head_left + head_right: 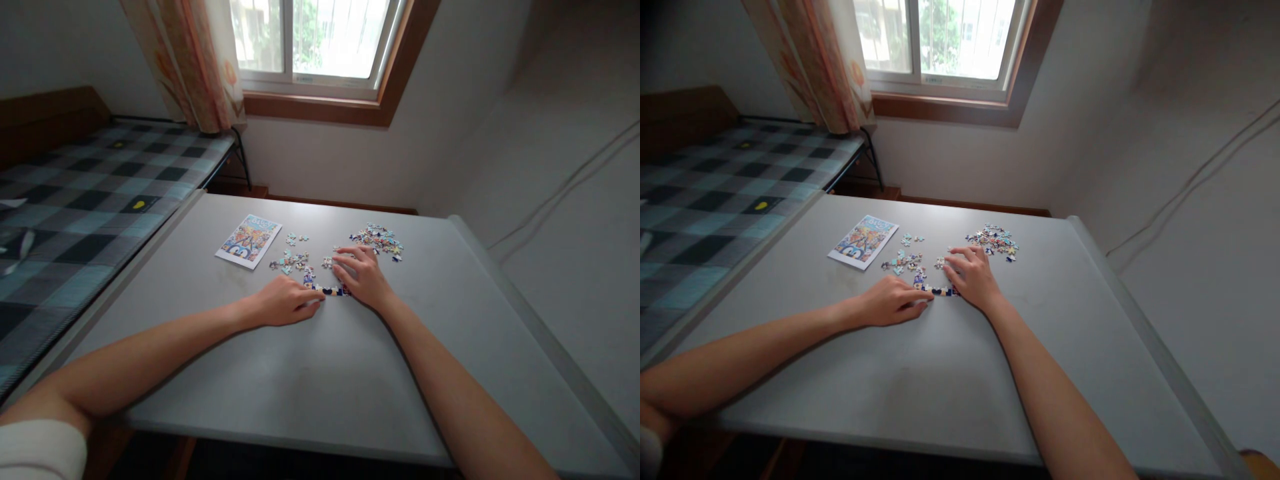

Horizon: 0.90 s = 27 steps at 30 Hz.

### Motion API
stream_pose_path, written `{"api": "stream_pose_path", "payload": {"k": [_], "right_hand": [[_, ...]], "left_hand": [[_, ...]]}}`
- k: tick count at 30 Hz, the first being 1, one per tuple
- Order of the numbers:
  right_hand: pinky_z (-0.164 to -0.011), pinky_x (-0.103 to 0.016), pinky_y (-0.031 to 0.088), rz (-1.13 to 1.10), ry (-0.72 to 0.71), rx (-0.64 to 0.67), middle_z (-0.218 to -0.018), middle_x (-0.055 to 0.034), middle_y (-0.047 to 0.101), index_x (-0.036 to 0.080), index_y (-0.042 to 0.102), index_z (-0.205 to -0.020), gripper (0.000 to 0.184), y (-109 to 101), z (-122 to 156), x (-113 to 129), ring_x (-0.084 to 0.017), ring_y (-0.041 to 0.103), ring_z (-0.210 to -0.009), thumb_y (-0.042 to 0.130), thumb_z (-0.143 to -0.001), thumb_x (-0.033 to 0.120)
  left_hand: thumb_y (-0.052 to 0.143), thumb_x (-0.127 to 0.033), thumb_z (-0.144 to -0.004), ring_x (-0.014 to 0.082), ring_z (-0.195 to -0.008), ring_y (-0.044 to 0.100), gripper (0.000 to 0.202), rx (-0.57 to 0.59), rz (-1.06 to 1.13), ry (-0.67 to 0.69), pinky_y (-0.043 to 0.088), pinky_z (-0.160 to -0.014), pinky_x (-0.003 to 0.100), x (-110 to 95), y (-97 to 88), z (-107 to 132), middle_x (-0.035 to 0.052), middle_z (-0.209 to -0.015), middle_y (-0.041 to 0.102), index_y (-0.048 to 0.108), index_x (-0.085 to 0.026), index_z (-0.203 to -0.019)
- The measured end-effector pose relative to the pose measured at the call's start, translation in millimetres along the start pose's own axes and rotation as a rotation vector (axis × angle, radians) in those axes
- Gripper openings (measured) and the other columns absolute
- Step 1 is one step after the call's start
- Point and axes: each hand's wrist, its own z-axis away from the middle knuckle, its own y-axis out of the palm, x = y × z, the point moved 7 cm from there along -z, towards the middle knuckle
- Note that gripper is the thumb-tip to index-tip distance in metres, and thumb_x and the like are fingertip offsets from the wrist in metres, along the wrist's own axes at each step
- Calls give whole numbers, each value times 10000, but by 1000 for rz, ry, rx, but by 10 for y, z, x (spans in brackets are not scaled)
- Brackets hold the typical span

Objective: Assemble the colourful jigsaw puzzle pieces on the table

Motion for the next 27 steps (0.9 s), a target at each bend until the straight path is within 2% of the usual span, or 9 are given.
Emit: {"api": "stream_pose_path", "payload": {"k": [6, 21, 27], "right_hand": [[-967, -427, 418, -80, -23, 8, -1014, -66, 669, 245, 739, -954, 206, 10, 0, 15, -229, 521, -1040, 554, -882, 303], [-952, -417, 428, -108, 31, 52, -1020, -64, 669, 249, 729, -967, 219, 46, -7, -31, -222, 556, -1028, 529, -880, 270], [-939, -408, 432, -113, 54, 18, -998, -75, 668, 220, 722, -978, 238, 43, -3, -79, -219, 568, -990, 507, -878, 219]], "left_hand": [[480, -275, -906, 88, -543, 604, 236, -1, 13, -13, 336, -511, 207, 9, 7, 6, -25, -655, 678, 661, -232, -1051], [471, -273, -905, 88, -555, 614, 249, 11, 17, -25, 357, -523, 200, 17, 7, 9, -18, -675, 691, 666, -229, -1054], [479, -280, -907, 93, -550, 612, 250, 20, 15, -29, 351, -521, 197, 14, 4, 3, -13, -673, 697, 670, -230, -1061]]}}
